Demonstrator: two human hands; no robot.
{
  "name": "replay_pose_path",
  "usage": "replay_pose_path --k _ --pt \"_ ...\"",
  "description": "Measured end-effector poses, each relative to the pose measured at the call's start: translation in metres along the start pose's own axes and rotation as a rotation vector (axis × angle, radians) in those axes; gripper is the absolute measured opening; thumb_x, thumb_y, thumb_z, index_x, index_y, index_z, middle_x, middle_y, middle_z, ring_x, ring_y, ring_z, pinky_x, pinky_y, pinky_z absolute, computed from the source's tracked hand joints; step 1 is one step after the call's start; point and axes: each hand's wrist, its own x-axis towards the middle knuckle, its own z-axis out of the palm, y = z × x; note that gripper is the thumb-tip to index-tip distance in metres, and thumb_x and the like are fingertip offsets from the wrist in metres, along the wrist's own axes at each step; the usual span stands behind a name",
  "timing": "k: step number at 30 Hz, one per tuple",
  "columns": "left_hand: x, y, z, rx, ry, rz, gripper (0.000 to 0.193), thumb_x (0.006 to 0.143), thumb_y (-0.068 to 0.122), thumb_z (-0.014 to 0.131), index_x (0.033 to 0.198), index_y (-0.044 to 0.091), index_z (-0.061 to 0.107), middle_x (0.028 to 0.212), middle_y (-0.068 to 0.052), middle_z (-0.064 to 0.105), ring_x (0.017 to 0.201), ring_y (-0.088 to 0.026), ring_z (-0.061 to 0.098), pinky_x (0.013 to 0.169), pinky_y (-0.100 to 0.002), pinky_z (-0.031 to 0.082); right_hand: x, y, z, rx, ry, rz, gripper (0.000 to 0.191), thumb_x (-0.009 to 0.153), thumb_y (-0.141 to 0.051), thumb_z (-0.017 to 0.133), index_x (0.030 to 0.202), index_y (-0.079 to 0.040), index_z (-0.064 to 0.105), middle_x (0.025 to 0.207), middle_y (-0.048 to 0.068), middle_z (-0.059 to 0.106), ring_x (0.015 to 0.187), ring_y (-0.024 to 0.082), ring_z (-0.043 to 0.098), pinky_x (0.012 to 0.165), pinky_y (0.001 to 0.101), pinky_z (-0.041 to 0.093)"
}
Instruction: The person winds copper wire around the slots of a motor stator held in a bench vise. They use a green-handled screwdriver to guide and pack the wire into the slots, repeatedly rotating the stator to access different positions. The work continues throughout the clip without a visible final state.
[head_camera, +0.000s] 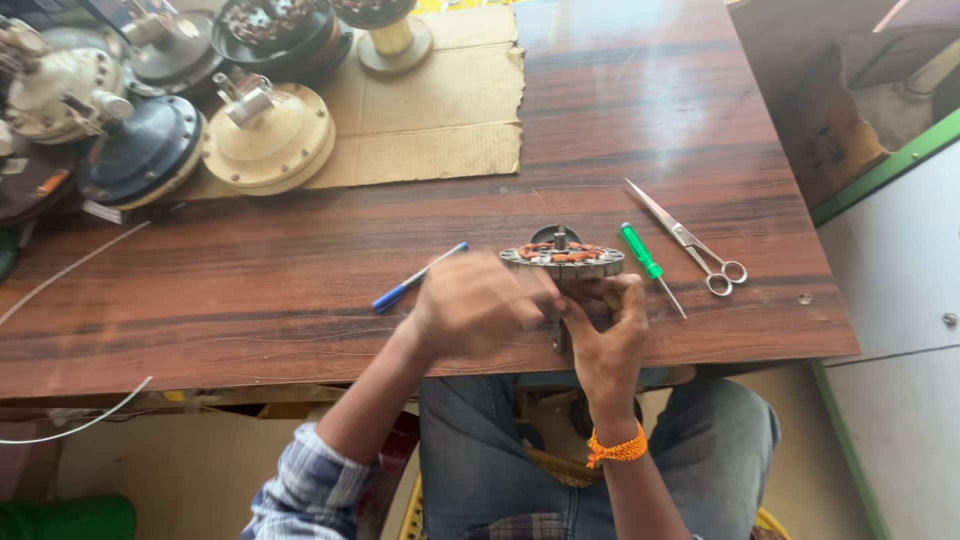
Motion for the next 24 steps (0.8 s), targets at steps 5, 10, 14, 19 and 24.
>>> replay_pose_path --k 5,10,14,19,24 --pt "-0.008 0.017 0.017 0.412 -0.299 0.060 0.057 0.089 0.013 0.074 0.143 0.026 0.064 0.072 0.008 0.056 0.065 -0.007 0.057 0.057 -0.026 0.047 -0.006 -0.001 -0.007 0.035 -0.057 0.056 0.019 0.097 -0.001 0.069 0.112 0.001 0.058 0.096 0.002 0.068 0.087 0.007 0.062 0.077 0.0239 0.053" --pt "-0.009 0.015 0.024 0.469 -0.230 0.054 0.056 0.093 0.017 0.070 0.144 0.035 0.059 0.087 0.009 0.062 0.072 -0.006 0.058 0.060 -0.024 0.047 -0.009 -0.008 -0.019 -0.059 -0.156 0.078 0.011 0.097 -0.004 0.067 0.105 0.002 0.070 0.089 0.002 0.066 0.078 0.007 0.057 0.067 0.0248 0.048" --pt "-0.018 0.019 0.026 0.486 -0.234 0.037 0.042 0.092 0.020 0.070 0.133 0.028 0.068 0.098 0.009 0.065 0.083 -0.008 0.062 0.066 -0.027 0.050 -0.013 -0.009 -0.024 -0.115 -0.229 0.018 0.010 0.096 -0.005 0.065 0.102 0.001 0.071 0.088 0.002 0.067 0.077 0.006 0.062 0.069 0.0240 0.051" --pt "-0.029 0.019 0.029 0.428 -0.207 0.072 0.014 0.089 0.018 0.073 0.103 0.018 0.072 0.123 0.007 0.068 0.089 -0.009 0.063 0.074 -0.027 0.055 -0.005 -0.002 -0.045 0.008 -0.372 0.262 0.014 0.099 -0.006 0.059 0.100 0.001 0.071 0.084 0.002 0.071 0.078 0.007 0.065 0.072 0.0249 0.054" --pt "-0.028 0.032 0.034 0.301 -0.099 -0.054 0.018 0.087 0.016 0.075 0.105 0.016 0.079 0.117 0.005 0.072 0.081 -0.010 0.067 0.068 -0.028 0.055 0.018 -0.005 -0.080 0.087 -0.592 0.394 0.017 0.106 -0.008 0.057 0.110 0.003 0.070 0.079 0.002 0.056 0.071 0.008 0.051 0.065 0.0264 0.045"
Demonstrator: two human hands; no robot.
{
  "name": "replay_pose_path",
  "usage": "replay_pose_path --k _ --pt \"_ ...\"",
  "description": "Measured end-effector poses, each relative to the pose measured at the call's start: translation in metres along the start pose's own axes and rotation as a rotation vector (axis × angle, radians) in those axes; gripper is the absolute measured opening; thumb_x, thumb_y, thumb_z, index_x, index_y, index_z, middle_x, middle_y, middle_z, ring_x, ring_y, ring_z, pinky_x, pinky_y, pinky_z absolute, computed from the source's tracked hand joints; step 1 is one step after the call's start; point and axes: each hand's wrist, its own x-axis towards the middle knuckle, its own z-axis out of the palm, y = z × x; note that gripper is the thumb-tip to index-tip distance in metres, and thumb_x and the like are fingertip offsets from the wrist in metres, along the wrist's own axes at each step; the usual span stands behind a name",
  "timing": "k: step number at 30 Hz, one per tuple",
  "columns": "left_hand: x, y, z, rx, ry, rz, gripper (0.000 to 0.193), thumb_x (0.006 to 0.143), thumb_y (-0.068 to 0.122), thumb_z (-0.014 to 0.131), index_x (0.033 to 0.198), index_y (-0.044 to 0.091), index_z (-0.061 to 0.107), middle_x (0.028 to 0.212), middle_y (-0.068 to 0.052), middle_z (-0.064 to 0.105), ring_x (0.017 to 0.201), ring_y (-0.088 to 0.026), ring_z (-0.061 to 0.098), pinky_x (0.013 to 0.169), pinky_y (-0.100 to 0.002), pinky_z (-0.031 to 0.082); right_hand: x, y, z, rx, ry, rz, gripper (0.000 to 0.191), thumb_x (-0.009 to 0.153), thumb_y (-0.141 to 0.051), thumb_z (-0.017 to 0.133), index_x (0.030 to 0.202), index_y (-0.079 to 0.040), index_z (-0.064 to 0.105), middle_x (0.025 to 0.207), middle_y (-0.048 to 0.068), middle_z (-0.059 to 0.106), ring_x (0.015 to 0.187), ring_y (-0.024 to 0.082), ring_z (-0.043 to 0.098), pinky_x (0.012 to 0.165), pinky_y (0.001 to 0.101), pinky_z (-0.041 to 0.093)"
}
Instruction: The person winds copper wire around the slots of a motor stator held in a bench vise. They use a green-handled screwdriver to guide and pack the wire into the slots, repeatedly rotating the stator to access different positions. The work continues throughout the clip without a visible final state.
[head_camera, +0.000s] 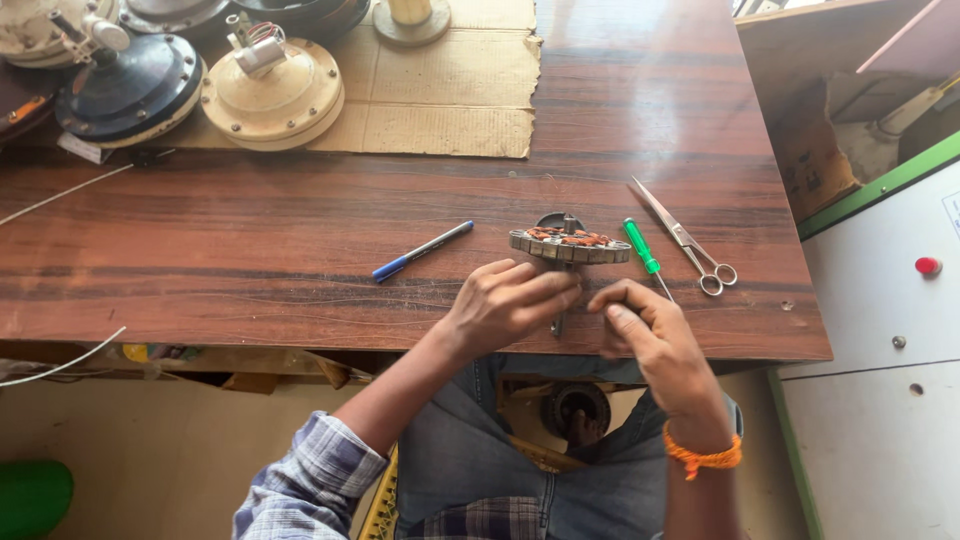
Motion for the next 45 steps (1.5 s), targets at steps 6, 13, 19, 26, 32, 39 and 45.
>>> replay_pose_path --k 6,13,19,26,32,39,45 --pt "0.004 0.031 0.014 -0.408 0.259 -0.544 0.013 0.087 0.017 0.082 0.098 0.013 0.077 0.096 0.001 0.073 0.079 -0.015 0.073 0.067 -0.030 0.058 0.012 -0.046 0.009 -0.477 -0.012 -0.088 0.012 0.095 -0.010 0.066 0.102 0.000 0.069 0.084 -0.003 0.066 0.078 0.005 0.055 0.068 0.0252 0.047" --pt "-0.003 0.041 0.023 -0.635 0.289 -0.838 0.014 0.085 0.012 0.084 0.094 0.005 0.077 0.081 -0.004 0.071 0.060 -0.007 0.061 0.056 -0.024 0.047 0.031 -0.102 0.049 -1.040 -0.016 -0.420 0.009 0.092 -0.009 0.071 0.096 -0.001 0.072 0.076 0.012 0.072 0.062 0.017 0.064 0.058 0.0353 0.049" --pt "-0.006 0.041 0.024 -1.255 0.390 -1.206 0.011 0.093 0.013 0.077 0.095 0.003 0.072 0.075 0.003 0.070 0.058 -0.001 0.056 0.051 -0.019 0.042 0.067 -0.115 0.052 -1.014 0.032 -0.250 0.012 0.095 -0.011 0.069 0.100 -0.002 0.074 0.079 0.014 0.075 0.065 0.018 0.070 0.060 0.0372 0.052" --pt "0.004 0.037 0.041 -1.408 0.547 -1.435 0.012 0.088 0.011 0.078 0.095 0.002 0.074 0.068 0.002 0.065 0.049 -0.003 0.047 0.044 -0.020 0.036 0.116 -0.099 0.026 -1.005 0.032 -0.059 0.017 0.092 -0.018 0.075 0.100 -0.003 0.078 0.080 0.012 0.075 0.071 0.018 0.068 0.063 0.0367 0.053" --pt "0.017 0.051 0.025 -1.081 0.556 -1.332 0.011 0.091 0.013 0.079 0.096 0.005 0.074 0.074 0.003 0.066 0.054 -0.004 0.050 0.050 -0.022 0.039 0.117 -0.083 0.001 -1.049 0.136 -0.062 0.019 0.092 -0.017 0.078 0.103 -0.001 0.079 0.074 0.015 0.070 0.067 0.018 0.062 0.062 0.0370 0.049" --pt "0.026 -0.009 -0.006 -0.171 0.199 -0.203 0.067 0.092 0.021 0.078 0.149 0.023 0.043 0.114 -0.003 0.073 0.102 -0.021 0.069 0.092 -0.037 0.057 0.087 -0.087 -0.021 -0.766 0.280 -0.036 0.015 0.097 -0.015 0.075 0.103 -0.001 0.076 0.074 0.004 0.065 0.062 0.006 0.050 0.050 0.0286 0.038" --pt "0.026 -0.042 0.004 -0.342 -0.138 -0.243 0.093 0.089 0.023 0.080 0.162 0.033 0.024 0.120 0.006 0.075 0.103 -0.019 0.072 0.095 -0.035 0.060 0.055 -0.118 -0.019 -0.518 0.253 0.021 0.014 0.096 -0.012 0.072 0.102 0.000 0.075 0.077 0.001 0.069 0.060 0.005 0.054 0.047 0.0252 0.039"
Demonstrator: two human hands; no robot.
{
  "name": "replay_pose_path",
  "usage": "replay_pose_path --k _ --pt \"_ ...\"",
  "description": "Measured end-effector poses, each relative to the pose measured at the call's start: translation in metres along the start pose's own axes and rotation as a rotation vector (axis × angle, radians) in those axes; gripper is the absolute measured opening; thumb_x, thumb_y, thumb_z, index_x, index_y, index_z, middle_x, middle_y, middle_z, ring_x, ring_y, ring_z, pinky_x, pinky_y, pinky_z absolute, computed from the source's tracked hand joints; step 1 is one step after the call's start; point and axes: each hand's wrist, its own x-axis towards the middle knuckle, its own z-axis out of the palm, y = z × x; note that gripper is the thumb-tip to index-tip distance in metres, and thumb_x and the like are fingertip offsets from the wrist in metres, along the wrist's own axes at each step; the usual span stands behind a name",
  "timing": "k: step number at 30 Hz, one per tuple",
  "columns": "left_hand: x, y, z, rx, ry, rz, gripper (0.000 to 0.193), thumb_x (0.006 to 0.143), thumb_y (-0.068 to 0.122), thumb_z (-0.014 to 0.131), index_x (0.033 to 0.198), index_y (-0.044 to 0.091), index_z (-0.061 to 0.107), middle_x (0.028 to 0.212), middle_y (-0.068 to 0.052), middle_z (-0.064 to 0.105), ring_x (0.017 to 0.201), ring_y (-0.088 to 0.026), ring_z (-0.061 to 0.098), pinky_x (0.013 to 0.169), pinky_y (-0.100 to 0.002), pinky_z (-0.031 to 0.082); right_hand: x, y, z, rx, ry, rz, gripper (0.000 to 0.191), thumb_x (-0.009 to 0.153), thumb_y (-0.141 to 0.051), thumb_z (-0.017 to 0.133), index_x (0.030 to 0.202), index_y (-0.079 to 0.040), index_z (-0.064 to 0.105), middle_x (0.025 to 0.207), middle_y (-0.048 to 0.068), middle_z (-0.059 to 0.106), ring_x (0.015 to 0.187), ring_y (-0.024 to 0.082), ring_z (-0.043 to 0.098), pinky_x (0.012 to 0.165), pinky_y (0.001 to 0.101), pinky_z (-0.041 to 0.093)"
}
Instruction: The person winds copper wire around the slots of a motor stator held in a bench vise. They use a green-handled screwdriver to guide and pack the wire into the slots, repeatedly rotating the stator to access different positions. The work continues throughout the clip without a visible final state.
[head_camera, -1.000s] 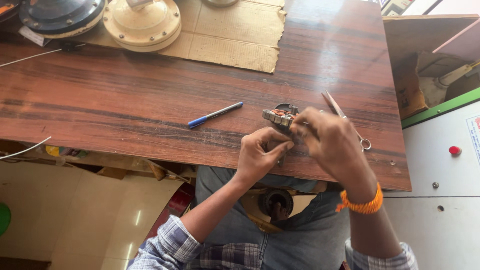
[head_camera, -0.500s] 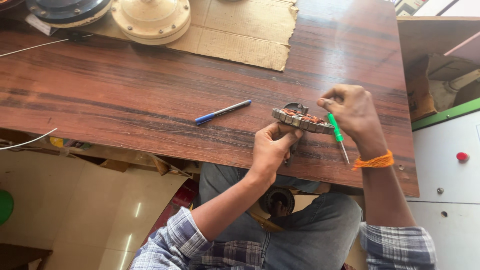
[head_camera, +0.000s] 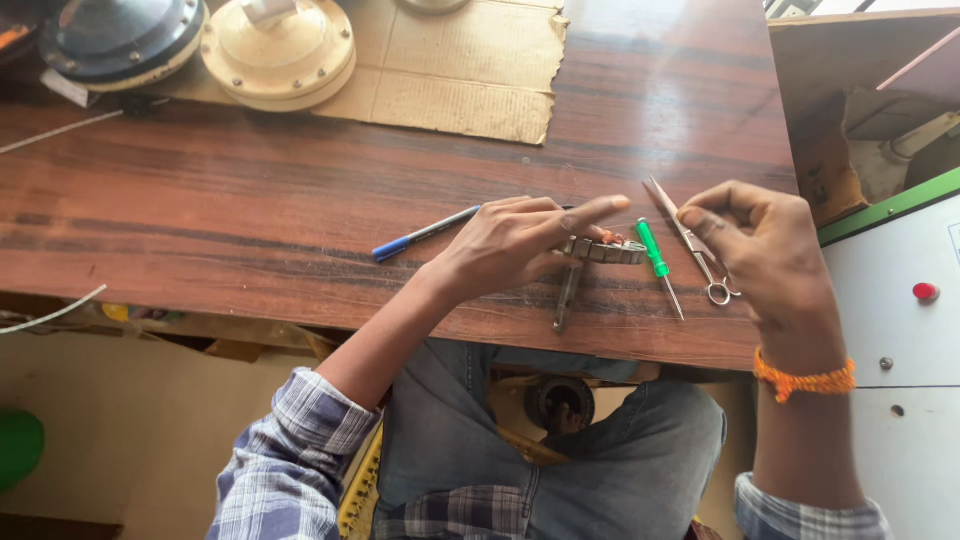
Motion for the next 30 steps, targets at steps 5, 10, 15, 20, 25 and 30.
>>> replay_pose_path --k 5,10,15,20,25,30 --pt "0.010 0.002 -0.014 -0.195 -0.089 -0.137 0.087 0.083 0.023 0.082 0.157 0.025 0.036 0.117 0.004 0.076 0.102 -0.022 0.073 0.089 -0.039 0.059 -0.019 -0.001 0.006 -0.057 -0.161 -0.131 0.015 0.091 -0.012 0.070 0.100 -0.002 0.077 0.084 -0.001 0.076 0.072 0.003 0.064 0.063 0.0208 0.052" --pt "0.015 -0.005 -0.021 -0.152 -0.137 -0.082 0.049 0.082 0.028 0.083 0.129 0.024 0.070 0.118 -0.001 0.076 0.106 -0.024 0.074 0.088 -0.040 0.057 -0.029 0.001 0.027 -0.107 -0.240 -0.111 0.013 0.092 -0.010 0.077 0.098 0.001 0.080 0.083 0.002 0.070 0.076 0.008 0.057 0.065 0.0270 0.048" --pt "0.014 -0.006 -0.026 -0.204 -0.160 -0.085 0.045 0.081 0.030 0.082 0.125 0.022 0.073 0.120 -0.004 0.075 0.107 -0.026 0.072 0.090 -0.041 0.057 -0.031 0.005 0.035 -0.082 -0.277 -0.215 0.010 0.089 -0.008 0.072 0.095 -0.002 0.077 0.085 0.002 0.076 0.079 0.006 0.066 0.070 0.0256 0.055" --pt "0.015 -0.009 -0.025 -0.209 -0.168 -0.087 0.045 0.080 0.027 0.083 0.124 0.023 0.073 0.119 -0.004 0.075 0.106 -0.024 0.073 0.089 -0.041 0.057 -0.047 0.031 0.073 -0.696 -0.080 -0.645 0.002 0.089 -0.006 0.072 0.091 -0.006 0.072 0.075 0.012 0.071 0.069 0.026 0.070 0.059 0.0373 0.053" --pt "0.010 -0.008 -0.014 -0.289 -0.120 -0.171 0.079 0.078 0.022 0.080 0.150 0.029 0.048 0.117 -0.002 0.074 0.100 -0.021 0.074 0.089 -0.038 0.060 -0.043 0.057 0.090 -0.572 -0.048 -0.769 0.018 0.081 -0.003 0.071 0.098 -0.006 0.073 0.069 0.012 0.068 0.059 0.027 0.069 0.056 0.0405 0.052" --pt "-0.010 0.003 -0.001 0.116 0.011 0.122 0.070 0.091 0.020 0.075 0.153 0.036 0.046 0.125 -0.002 0.066 0.110 -0.020 0.067 0.098 -0.039 0.056 -0.050 0.073 0.087 -0.399 -0.049 -0.722 0.015 0.085 -0.003 0.070 0.100 -0.005 0.074 0.078 0.012 0.072 0.065 0.024 0.072 0.059 0.0355 0.054"
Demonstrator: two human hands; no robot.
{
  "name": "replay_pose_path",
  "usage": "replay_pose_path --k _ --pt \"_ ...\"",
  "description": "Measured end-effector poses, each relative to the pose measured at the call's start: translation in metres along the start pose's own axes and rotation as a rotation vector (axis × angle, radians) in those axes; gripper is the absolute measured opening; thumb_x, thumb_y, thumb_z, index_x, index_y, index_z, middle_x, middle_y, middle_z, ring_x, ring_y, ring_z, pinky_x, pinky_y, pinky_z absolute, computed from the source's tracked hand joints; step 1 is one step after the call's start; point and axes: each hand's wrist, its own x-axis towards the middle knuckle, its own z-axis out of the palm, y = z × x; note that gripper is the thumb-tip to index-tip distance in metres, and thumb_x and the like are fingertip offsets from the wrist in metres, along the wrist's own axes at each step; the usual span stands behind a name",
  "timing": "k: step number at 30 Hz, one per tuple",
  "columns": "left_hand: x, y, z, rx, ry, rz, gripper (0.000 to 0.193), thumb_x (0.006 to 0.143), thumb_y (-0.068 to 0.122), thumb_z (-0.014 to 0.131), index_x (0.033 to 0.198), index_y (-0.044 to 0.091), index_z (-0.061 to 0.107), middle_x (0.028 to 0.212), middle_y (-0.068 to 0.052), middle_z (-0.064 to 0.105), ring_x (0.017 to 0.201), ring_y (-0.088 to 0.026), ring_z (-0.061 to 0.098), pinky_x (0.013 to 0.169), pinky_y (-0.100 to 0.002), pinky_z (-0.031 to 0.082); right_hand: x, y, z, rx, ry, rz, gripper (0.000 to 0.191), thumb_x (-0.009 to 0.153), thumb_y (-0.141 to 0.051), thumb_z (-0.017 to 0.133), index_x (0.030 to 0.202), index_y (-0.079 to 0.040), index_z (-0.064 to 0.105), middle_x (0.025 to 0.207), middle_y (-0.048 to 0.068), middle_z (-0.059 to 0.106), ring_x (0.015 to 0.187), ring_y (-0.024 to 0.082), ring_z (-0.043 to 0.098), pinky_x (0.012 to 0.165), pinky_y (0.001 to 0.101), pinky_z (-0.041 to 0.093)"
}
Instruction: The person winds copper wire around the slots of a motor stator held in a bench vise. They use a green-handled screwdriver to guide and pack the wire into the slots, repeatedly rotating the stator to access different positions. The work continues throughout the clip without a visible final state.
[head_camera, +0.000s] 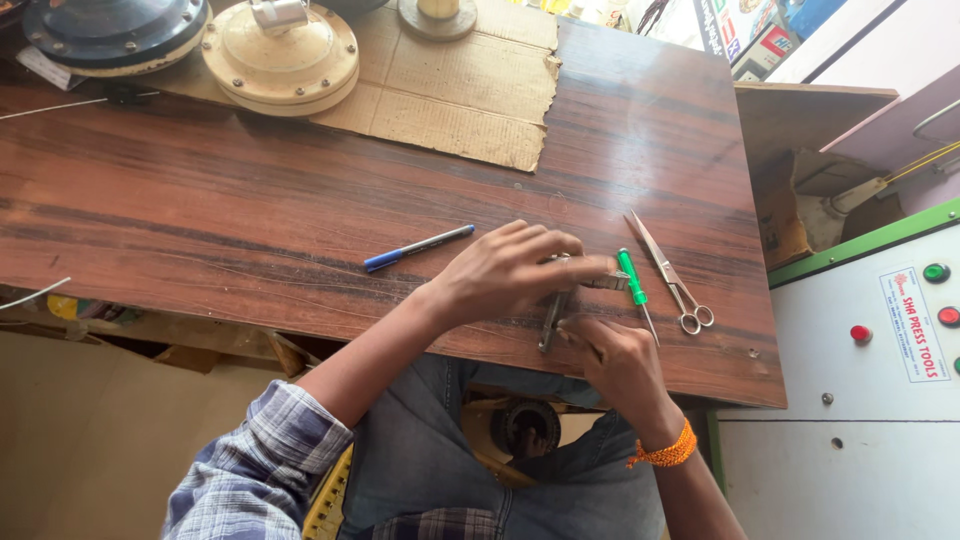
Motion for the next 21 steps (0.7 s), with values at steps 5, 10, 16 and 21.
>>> replay_pose_path --k 5,10,16,21 --pt "-0.016 0.006 0.004 0.255 0.066 0.167 0.045 0.085 0.022 0.071 0.128 0.035 0.063 0.142 0.000 0.053 0.126 -0.020 0.057 0.107 -0.037 0.051 -0.012 -0.005 -0.014 0.124 -0.067 0.152 0.012 0.088 -0.007 0.072 0.099 -0.006 0.078 0.076 0.009 0.076 0.063 0.017 0.074 0.057 0.0293 0.056" --pt "-0.029 0.027 0.007 0.347 0.145 0.182 0.016 0.090 0.022 0.076 0.102 0.019 0.065 0.135 0.003 0.057 0.118 -0.018 0.059 0.100 -0.036 0.051 -0.006 -0.030 -0.043 0.165 -0.003 0.259 0.015 0.085 -0.010 0.076 0.099 -0.005 0.078 0.077 0.009 0.078 0.059 0.012 0.069 0.053 0.0279 0.053" --pt "-0.034 0.063 0.026 -0.274 0.379 -0.490 0.013 0.088 0.017 0.082 0.089 0.010 0.072 0.086 0.000 0.071 0.071 -0.011 0.067 0.062 -0.029 0.053 0.034 -0.050 -0.056 -0.022 0.052 0.178 0.009 0.092 -0.011 0.074 0.096 -0.003 0.076 0.076 0.011 0.075 0.057 0.012 0.065 0.055 0.0295 0.049" --pt "-0.028 0.067 0.038 -0.707 0.531 -0.831 0.010 0.092 0.014 0.076 0.091 0.004 0.073 0.076 -0.003 0.075 0.066 -0.005 0.068 0.056 -0.023 0.052 0.085 -0.040 -0.051 -0.020 -0.062 0.244 0.011 0.094 -0.012 0.074 0.097 -0.002 0.075 0.071 0.011 0.073 0.058 0.012 0.066 0.055 0.0313 0.049"
